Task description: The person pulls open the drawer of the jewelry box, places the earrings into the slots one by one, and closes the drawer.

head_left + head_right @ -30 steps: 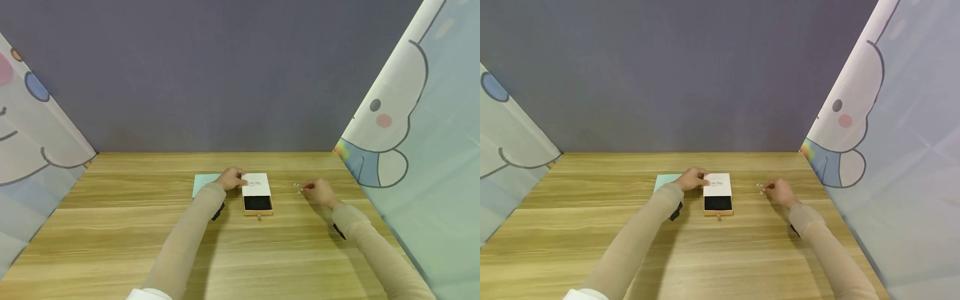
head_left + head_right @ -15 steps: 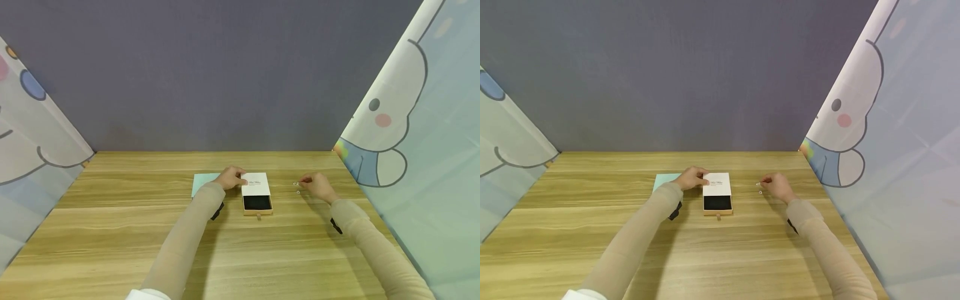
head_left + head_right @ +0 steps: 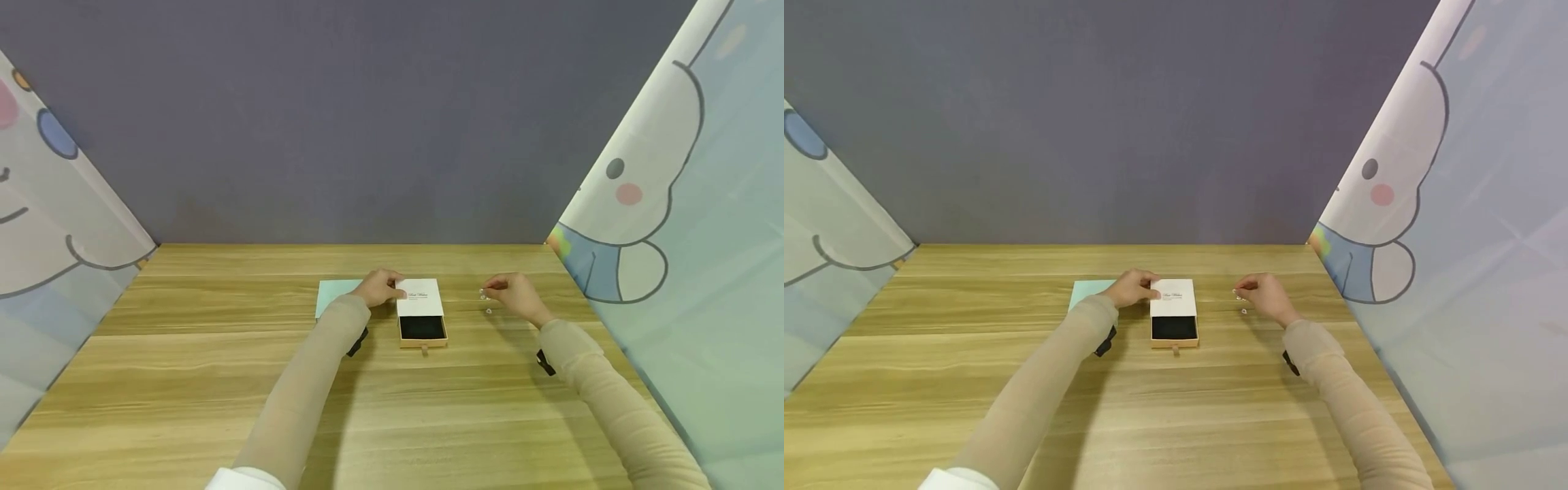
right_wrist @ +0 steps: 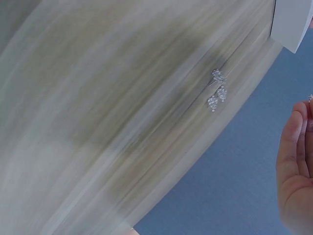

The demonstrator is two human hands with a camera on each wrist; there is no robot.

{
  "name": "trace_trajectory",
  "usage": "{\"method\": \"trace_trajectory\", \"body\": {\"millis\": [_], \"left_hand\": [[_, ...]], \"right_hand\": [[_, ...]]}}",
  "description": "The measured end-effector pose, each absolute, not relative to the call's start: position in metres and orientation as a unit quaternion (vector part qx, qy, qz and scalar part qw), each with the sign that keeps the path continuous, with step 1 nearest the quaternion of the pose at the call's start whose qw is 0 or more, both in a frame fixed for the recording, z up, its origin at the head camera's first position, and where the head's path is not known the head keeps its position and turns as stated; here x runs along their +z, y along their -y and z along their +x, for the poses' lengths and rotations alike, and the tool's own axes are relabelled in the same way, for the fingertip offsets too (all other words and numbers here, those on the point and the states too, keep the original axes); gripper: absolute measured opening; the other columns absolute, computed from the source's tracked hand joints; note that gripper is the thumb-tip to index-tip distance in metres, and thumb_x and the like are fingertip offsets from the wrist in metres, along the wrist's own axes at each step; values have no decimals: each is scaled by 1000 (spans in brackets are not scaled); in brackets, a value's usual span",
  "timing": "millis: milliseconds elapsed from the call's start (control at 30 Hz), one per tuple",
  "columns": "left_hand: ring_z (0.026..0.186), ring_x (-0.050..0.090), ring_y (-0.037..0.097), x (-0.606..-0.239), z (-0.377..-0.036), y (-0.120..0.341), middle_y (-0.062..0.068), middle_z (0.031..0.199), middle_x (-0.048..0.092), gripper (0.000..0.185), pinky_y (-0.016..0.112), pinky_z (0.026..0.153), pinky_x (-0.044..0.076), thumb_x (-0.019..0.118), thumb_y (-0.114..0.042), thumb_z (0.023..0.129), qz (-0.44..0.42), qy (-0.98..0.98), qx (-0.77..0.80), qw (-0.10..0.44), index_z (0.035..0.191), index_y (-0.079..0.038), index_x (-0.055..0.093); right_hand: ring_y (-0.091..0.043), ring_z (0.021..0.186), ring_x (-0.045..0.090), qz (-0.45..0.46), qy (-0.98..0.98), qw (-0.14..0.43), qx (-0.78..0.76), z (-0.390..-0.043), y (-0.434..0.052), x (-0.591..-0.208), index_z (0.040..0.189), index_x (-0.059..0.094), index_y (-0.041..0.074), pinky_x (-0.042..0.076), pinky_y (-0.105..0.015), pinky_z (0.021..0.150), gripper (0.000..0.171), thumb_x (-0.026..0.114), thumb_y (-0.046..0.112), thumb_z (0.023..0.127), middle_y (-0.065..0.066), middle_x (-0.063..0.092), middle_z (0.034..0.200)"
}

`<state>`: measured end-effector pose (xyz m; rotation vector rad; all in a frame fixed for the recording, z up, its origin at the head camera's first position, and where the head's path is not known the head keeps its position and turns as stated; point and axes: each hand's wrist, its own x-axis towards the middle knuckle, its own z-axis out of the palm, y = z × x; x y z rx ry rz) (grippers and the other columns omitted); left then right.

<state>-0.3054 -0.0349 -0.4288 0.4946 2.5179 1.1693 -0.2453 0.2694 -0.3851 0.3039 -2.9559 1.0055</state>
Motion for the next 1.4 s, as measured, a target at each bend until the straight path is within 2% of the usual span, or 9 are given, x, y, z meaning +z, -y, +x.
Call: {"method": "trace_trajectory", "body": {"millis": [200,400,600,700,867,1033,1233,1400], "left_hand": [[112,51,20,-426,-305,34,6,130,53,52,36,94,44,67,-27,84,168,-883,407,165,131,-13,52],[101,53,19,-426,-304,34,8,128,54,53,34,87,45,67,-25,84,172,-882,408,163,132,-10,51],[118,49,22,-427,-303,33,7,133,51,53,38,98,42,67,-25,84,172,-881,411,158,131,-9,51],[121,47,24,-427,-303,34,7,133,50,53,39,100,41,67,-26,84,174,-883,408,156,131,-10,51],[118,49,23,-426,-302,34,8,132,51,53,39,98,42,68,-25,84,173,-882,410,155,131,-9,52],[107,51,20,-424,-301,35,9,130,52,53,37,92,44,68,-23,84,171,-882,411,156,132,-7,51],[113,50,21,-425,-301,35,8,131,52,53,38,95,44,68,-24,83,171,-883,408,153,131,-8,51],[107,51,20,-426,-302,34,8,129,54,52,36,91,45,68,-24,83,174,-883,409,149,130,-8,53]], "right_hand": [[-29,91,64,88,940,-12,330,-244,-265,-382,98,70,5,53,-38,74,18,63,18,87,-15,68,98],[-28,91,64,91,935,-21,343,-240,-256,-378,98,70,6,54,-37,74,18,64,18,86,-14,68,100],[-28,93,64,96,930,-27,355,-237,-248,-376,99,70,7,53,-37,76,18,64,19,87,-13,67,102],[-26,92,64,97,927,-31,361,-237,-243,-376,98,70,8,54,-37,77,17,65,19,86,-11,68,100],[-22,86,65,108,921,-35,373,-235,-233,-376,96,71,6,54,-34,74,17,67,18,84,-11,69,96],[-18,83,65,104,911,-53,394,-234,-221,-378,95,71,4,54,-30,71,16,68,15,83,-11,69,94],[-18,83,65,94,897,-81,425,-233,-208,-382,96,69,0,53,-41,77,17,67,10,83,-13,69,93],[-17,83,65,100,890,-96,435,-230,-199,-386,97,69,-1,53,-42,79,18,67,10,83,-13,69,95]]}}
